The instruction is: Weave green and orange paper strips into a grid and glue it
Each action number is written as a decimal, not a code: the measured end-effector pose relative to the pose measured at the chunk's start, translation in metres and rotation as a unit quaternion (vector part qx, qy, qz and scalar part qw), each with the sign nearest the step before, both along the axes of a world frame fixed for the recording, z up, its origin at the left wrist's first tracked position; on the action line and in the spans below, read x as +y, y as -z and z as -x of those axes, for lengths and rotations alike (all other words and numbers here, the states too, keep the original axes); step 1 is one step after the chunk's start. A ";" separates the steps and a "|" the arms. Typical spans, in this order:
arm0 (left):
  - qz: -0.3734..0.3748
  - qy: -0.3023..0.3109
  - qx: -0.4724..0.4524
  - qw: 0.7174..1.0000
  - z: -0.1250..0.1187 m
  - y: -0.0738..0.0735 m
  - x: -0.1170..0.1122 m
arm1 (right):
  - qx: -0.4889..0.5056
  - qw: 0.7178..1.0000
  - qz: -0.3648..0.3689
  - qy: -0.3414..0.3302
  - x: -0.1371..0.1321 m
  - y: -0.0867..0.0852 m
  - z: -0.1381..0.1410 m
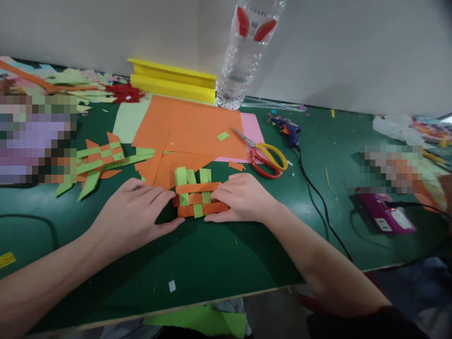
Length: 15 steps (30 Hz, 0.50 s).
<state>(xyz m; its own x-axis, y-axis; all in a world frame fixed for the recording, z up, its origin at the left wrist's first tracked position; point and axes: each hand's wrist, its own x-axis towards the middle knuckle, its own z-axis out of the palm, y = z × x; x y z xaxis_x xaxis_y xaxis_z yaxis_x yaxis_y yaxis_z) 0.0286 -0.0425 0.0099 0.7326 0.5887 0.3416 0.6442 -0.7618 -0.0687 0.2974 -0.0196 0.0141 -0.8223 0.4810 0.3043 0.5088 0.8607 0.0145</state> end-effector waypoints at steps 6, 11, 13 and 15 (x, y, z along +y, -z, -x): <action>-0.001 0.009 -0.008 1.000 0.000 0.000 -0.001 | 0.030 0.999 -0.016 -0.007 0.000 -0.001 0.000; -0.007 0.020 -0.014 1.000 0.000 0.002 0.001 | 0.099 0.994 -0.039 -0.018 0.000 -0.005 0.003; -0.015 0.024 -0.017 0.999 0.001 0.001 0.002 | 0.105 0.994 -0.016 -0.035 0.000 -0.005 0.004; -0.022 0.027 -0.018 0.999 0.002 0.000 0.002 | 0.085 0.995 0.023 -0.050 0.000 -0.005 0.005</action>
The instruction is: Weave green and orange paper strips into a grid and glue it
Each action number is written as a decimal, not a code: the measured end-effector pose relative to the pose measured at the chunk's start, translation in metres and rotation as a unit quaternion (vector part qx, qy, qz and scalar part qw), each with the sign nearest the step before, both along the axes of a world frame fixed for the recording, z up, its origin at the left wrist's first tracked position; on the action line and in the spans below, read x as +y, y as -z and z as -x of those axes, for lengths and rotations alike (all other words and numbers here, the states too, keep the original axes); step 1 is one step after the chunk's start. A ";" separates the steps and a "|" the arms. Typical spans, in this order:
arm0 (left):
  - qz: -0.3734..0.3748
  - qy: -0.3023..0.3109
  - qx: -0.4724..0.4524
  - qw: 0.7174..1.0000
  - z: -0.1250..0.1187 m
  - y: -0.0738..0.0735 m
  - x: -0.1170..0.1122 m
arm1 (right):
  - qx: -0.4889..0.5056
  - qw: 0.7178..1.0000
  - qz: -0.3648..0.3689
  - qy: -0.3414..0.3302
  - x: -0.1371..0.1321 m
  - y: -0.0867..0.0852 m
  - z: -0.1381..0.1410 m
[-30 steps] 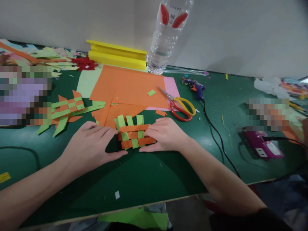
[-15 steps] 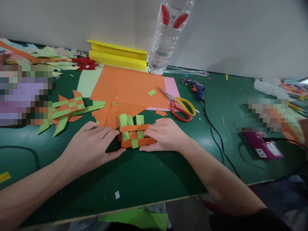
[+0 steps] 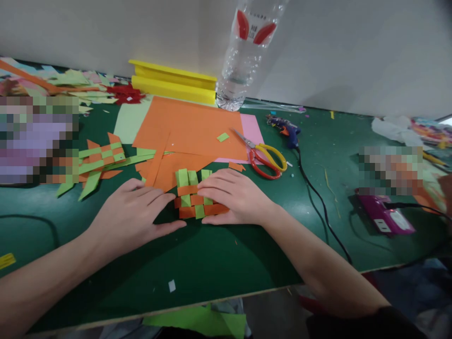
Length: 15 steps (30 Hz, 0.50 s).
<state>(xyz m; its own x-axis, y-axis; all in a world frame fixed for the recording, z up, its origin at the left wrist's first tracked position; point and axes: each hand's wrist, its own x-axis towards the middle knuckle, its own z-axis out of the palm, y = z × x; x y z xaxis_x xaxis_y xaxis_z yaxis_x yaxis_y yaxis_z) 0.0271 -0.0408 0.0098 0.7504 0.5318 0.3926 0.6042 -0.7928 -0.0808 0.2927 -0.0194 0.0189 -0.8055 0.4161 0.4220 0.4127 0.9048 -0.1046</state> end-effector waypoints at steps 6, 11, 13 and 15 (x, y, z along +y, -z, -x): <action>0.006 0.000 0.003 1.000 0.002 0.000 -0.001 | -0.074 0.993 0.085 0.023 0.001 0.003 0.001; 0.015 -0.001 0.002 1.000 0.002 0.001 -0.001 | -0.088 0.990 0.107 0.034 -0.001 0.005 0.004; 0.018 0.000 0.002 1.000 0.001 0.000 -0.001 | -0.088 0.989 0.112 0.034 -0.001 0.004 0.006; 0.021 0.004 0.000 1.000 0.001 0.000 -0.001 | -0.091 0.989 0.117 0.032 -0.002 0.003 0.008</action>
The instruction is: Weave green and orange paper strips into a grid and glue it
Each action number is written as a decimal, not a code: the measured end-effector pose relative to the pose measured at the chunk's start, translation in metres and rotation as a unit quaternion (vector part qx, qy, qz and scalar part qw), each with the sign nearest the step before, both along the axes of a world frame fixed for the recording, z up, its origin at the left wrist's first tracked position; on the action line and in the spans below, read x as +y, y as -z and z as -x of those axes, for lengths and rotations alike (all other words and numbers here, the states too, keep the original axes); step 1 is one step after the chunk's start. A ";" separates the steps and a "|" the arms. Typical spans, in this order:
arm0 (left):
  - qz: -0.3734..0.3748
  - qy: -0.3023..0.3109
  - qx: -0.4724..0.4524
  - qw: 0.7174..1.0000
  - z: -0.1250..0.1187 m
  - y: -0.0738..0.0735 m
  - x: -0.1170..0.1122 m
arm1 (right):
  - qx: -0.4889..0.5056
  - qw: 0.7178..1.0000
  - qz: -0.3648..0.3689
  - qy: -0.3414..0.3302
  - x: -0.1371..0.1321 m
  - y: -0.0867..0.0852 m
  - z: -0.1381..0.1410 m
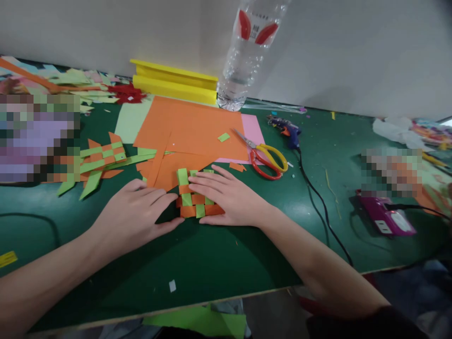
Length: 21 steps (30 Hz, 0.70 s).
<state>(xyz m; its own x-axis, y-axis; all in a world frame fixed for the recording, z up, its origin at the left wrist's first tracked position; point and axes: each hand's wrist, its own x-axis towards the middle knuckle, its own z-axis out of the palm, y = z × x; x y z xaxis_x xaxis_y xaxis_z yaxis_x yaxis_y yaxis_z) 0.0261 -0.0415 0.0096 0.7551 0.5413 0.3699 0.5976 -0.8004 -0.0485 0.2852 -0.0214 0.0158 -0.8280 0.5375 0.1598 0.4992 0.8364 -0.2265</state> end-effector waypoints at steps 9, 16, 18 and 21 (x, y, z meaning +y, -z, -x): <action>-0.005 0.004 0.002 1.000 0.001 0.002 0.003 | 0.009 1.000 -0.026 -0.004 0.001 0.001 -0.001; 0.007 -0.017 0.007 1.000 0.006 -0.001 0.006 | 0.091 0.993 -0.074 -0.023 0.005 -0.002 -0.009; 0.022 -0.014 0.004 1.000 0.008 0.001 0.007 | 0.086 0.994 -0.063 -0.015 0.006 -0.001 -0.010; 0.040 -0.013 -0.007 0.999 0.008 0.003 0.009 | 0.038 0.999 -0.022 -0.003 0.005 0.001 -0.008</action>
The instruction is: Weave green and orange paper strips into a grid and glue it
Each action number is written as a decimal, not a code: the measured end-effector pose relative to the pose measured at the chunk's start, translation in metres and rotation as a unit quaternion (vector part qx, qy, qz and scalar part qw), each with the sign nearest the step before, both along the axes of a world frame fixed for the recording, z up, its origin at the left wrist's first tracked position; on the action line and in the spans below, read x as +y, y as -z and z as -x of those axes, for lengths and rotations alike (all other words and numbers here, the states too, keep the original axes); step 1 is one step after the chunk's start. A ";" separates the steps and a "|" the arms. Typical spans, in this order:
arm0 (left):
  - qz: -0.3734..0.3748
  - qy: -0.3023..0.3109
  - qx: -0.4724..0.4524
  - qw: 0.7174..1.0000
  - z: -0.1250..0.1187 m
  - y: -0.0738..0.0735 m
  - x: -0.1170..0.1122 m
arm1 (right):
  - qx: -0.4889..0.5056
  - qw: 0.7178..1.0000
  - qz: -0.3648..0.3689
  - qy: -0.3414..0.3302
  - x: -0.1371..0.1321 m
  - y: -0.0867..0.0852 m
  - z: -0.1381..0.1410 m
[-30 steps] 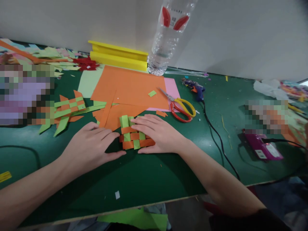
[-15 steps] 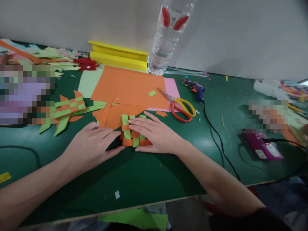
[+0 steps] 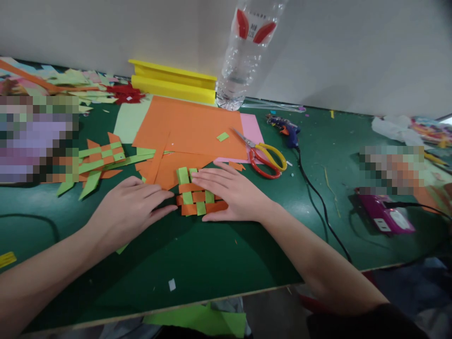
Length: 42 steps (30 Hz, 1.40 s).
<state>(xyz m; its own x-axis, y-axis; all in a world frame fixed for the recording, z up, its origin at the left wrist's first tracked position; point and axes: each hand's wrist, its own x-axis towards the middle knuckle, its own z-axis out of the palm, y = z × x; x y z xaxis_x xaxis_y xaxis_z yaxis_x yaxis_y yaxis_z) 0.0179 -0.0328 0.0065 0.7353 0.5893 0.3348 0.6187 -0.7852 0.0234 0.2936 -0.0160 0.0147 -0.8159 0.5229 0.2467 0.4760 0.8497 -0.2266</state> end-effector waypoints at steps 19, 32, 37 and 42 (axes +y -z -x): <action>-0.002 0.002 0.019 1.000 -0.004 0.004 0.000 | -0.071 0.995 0.059 0.023 -0.004 0.009 0.016; -0.002 0.004 -0.001 1.000 -0.009 0.001 0.000 | -0.063 0.997 0.049 0.025 -0.006 0.008 0.016; -0.015 0.021 0.003 1.000 -0.011 0.000 0.001 | -0.067 0.996 0.047 0.027 -0.006 0.006 0.016; -0.026 0.038 0.004 0.999 -0.012 -0.002 0.002 | -0.062 0.997 0.048 0.028 -0.006 0.005 0.016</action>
